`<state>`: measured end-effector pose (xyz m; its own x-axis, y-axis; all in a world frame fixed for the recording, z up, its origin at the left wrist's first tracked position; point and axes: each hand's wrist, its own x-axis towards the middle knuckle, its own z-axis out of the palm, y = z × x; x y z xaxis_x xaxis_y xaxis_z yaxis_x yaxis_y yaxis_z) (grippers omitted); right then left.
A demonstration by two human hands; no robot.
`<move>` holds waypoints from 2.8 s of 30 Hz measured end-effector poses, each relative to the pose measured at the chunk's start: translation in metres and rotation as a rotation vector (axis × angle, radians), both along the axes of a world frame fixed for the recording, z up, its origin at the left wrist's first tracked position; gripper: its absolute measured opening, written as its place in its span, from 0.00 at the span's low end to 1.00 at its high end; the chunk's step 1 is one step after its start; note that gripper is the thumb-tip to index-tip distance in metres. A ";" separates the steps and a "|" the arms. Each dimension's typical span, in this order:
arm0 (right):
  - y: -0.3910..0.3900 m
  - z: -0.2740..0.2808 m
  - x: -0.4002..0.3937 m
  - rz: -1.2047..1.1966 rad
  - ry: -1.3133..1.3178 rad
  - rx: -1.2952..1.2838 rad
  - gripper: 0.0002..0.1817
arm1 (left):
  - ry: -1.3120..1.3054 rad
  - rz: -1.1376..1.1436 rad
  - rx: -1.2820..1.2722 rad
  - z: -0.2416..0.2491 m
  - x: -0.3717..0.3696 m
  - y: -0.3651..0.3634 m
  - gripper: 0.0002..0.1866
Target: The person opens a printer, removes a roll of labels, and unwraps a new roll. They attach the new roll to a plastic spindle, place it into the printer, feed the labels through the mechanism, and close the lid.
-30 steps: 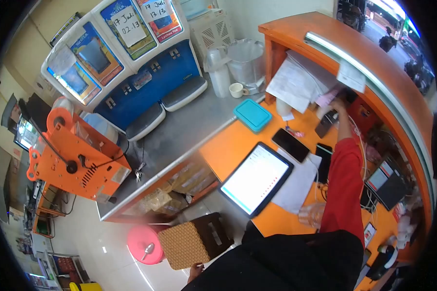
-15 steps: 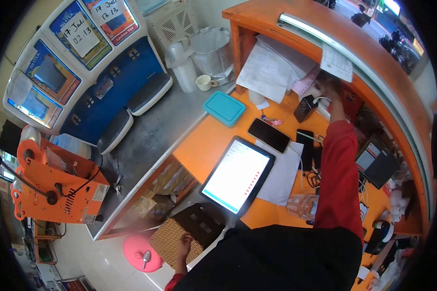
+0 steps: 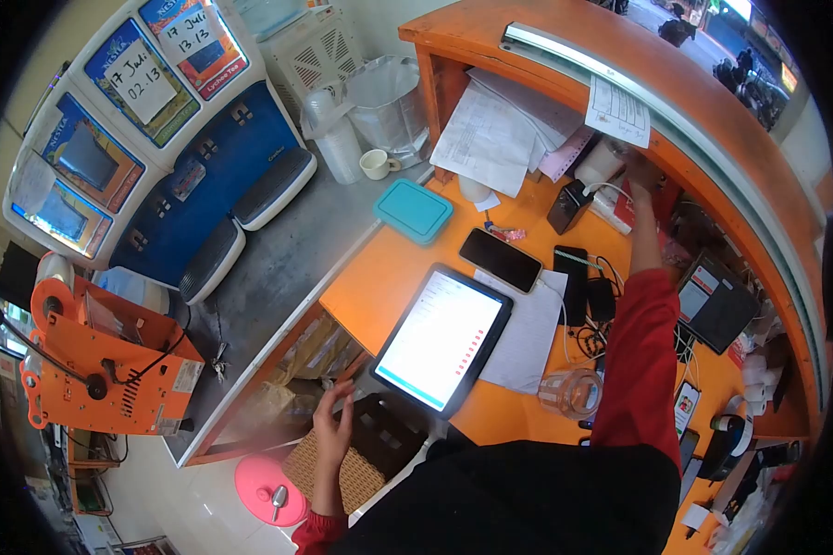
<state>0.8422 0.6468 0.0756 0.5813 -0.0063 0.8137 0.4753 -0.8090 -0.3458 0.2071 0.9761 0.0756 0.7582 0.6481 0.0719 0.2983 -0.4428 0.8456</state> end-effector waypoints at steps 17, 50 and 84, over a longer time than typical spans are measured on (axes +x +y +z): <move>-0.012 0.054 -0.172 0.866 0.336 1.313 0.16 | -0.512 -0.562 0.276 0.083 0.389 -0.177 0.45; 0.119 0.169 -0.478 1.731 1.012 0.510 0.16 | -0.638 -0.393 -0.039 0.120 0.034 -0.090 0.37; 0.124 0.122 -0.474 1.537 1.207 0.171 0.11 | -0.869 -1.124 -1.144 0.107 -0.002 -0.098 0.44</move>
<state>0.3679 0.7712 0.1973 0.3284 0.9393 0.0993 0.1209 0.0625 -0.9907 0.2054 0.8784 0.1830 0.8130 -0.0774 0.5771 -0.3391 0.7428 0.5773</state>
